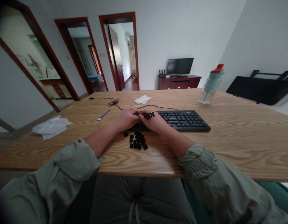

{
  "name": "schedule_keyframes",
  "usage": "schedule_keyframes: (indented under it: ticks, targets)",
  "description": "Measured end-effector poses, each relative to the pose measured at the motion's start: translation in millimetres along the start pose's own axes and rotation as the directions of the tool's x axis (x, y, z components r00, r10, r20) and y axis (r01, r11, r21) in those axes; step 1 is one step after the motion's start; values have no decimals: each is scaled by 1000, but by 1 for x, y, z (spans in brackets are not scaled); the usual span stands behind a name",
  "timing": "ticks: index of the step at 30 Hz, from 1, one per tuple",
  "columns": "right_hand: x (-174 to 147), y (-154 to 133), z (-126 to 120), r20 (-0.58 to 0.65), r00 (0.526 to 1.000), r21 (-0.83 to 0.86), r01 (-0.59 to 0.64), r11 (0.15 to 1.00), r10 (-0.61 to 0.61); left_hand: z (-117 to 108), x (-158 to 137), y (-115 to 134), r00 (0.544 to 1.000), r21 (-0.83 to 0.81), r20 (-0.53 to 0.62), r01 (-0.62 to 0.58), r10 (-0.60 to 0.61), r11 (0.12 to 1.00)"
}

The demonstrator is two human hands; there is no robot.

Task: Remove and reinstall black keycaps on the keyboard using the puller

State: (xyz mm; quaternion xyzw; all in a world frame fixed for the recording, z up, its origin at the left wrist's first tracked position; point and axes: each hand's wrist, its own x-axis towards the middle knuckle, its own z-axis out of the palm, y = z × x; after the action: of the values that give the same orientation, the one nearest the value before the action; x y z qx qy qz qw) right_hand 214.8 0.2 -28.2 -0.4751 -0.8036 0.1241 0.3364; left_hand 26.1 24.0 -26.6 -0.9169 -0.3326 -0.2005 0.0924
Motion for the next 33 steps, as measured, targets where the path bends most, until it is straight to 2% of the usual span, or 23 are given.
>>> schedule_keyframes:
  ticks: [6, 15, 24, 33]
  targets:
    - [15, 9, 2, -72, 997, 126, 20, 992, -11, -3, 3, 2, 998, 7, 14, 59, -59, 998]
    - [21, 11, 2, -75, 997, 259, 13, 966, 7, 0, 5, 2, 1000, -34, -22, 12, -13, 999]
    - [12, 14, 3, -58, 998, 254, 39, 966, -25, -3, 5, 7, 999, 49, 26, -24, 23, 998]
    - [25, 20, 12, -48, 999, 273, 15, 962, -2, -3, 10, 4, 997, 162, 80, -19, 6, 987]
